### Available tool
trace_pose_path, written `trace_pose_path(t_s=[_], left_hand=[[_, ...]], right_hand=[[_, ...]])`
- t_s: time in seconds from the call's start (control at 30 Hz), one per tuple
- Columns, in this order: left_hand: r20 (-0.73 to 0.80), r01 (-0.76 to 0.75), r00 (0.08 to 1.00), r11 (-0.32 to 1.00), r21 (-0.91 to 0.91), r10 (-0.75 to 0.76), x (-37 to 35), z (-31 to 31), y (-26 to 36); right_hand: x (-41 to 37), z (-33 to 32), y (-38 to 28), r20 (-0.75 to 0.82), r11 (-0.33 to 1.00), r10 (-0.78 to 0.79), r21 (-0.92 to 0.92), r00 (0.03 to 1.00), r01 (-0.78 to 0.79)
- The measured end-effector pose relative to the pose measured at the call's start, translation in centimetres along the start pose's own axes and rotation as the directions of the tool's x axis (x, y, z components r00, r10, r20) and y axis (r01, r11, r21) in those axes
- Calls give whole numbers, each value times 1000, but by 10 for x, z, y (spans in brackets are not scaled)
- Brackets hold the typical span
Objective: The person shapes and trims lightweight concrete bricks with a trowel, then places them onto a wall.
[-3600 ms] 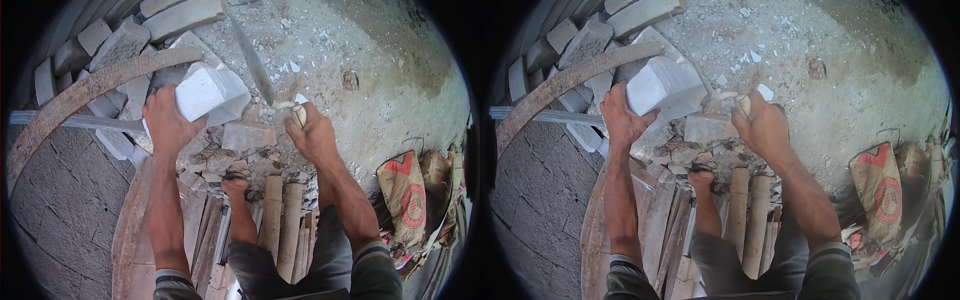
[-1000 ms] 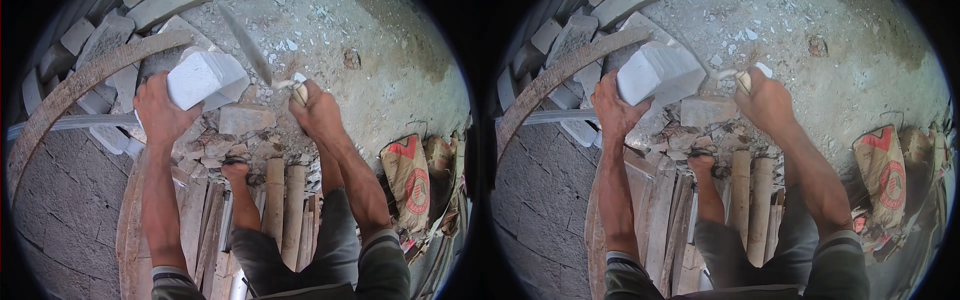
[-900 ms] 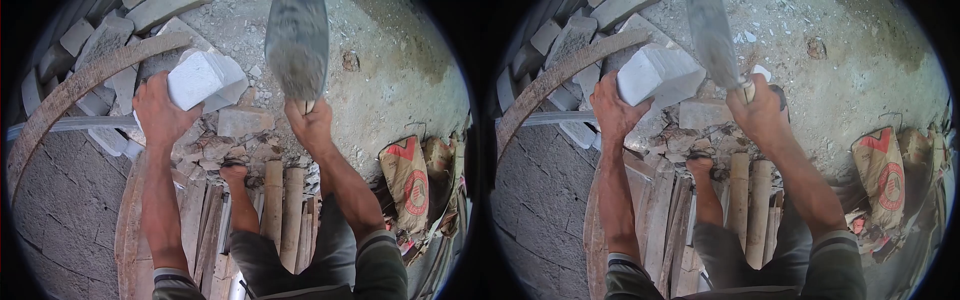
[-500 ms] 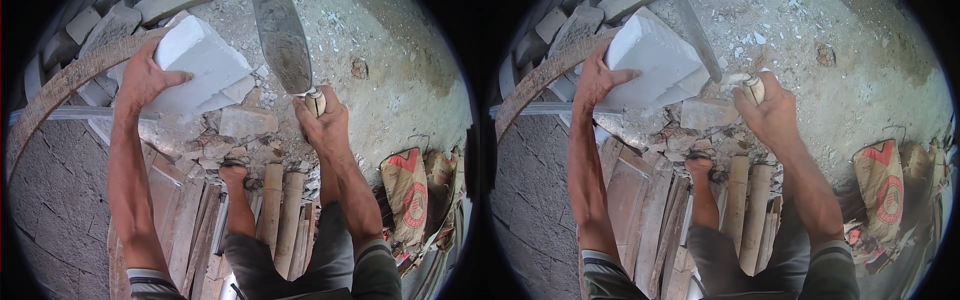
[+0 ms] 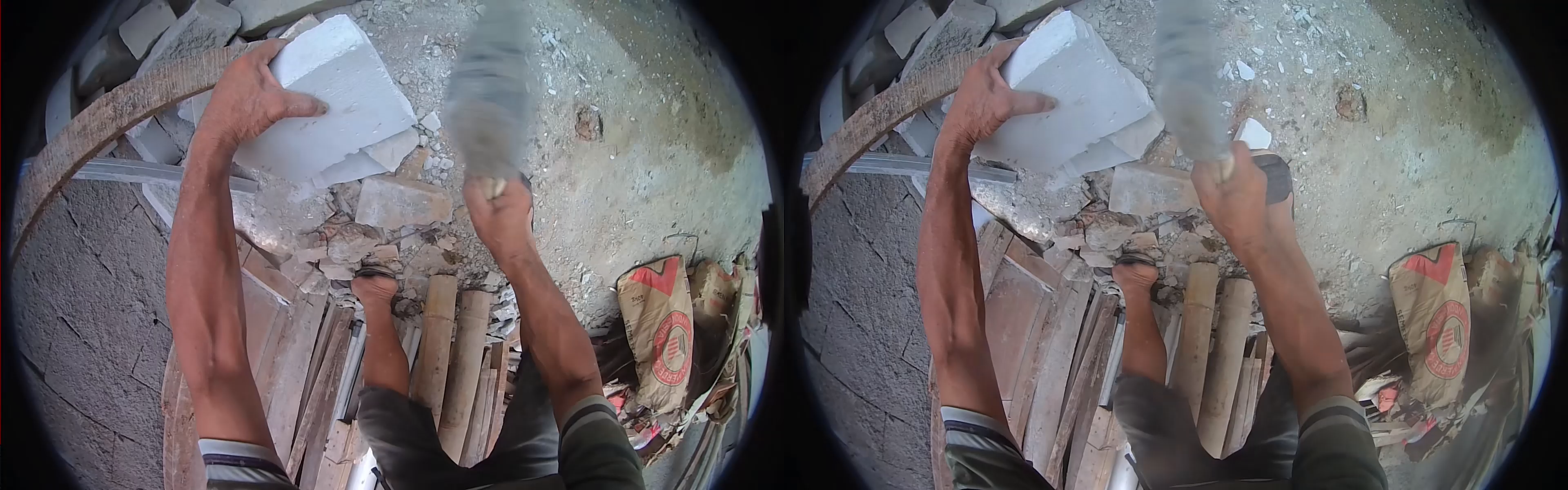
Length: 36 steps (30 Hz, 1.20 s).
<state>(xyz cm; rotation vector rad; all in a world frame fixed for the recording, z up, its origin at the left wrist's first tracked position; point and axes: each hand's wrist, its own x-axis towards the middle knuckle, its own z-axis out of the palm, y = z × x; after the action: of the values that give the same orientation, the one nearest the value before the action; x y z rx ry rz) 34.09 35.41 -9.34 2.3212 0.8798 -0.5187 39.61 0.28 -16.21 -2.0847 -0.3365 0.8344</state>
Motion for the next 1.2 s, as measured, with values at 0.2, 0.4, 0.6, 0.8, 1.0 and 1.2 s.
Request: trace_pose_path(t_s=[0.2, 0.4, 0.6, 0.8, 1.0, 1.2], left_hand=[[32, 27, 999, 999, 32, -28, -4, 0, 16], [-1, -47, 999, 999, 26, 47, 2, 4, -2], [24, 3, 1000, 999, -33, -2, -2, 2, 1], [-69, -102, 991, 989, 110, 110, -3, 2, -3], [17, -30, 999, 999, -35, 31, 5, 4, -2], [39, 48, 998, 999, -15, -47, -1, 1, 11]], right_hand=[[0, -37, -35, 196, 972, 194, -170, 961, -161], [15, -16, 4, 373, 858, 252, -512, 893, -28], [17, -37, -43, 221, 963, 264, -14, 939, -268], [24, -39, -24, 314, 919, 231, -381, 921, -100], [13, -19, 6, 273, 947, 252, -265, 928, -180], [12, -44, -56, 83, 982, 182, -71, 980, -176]])
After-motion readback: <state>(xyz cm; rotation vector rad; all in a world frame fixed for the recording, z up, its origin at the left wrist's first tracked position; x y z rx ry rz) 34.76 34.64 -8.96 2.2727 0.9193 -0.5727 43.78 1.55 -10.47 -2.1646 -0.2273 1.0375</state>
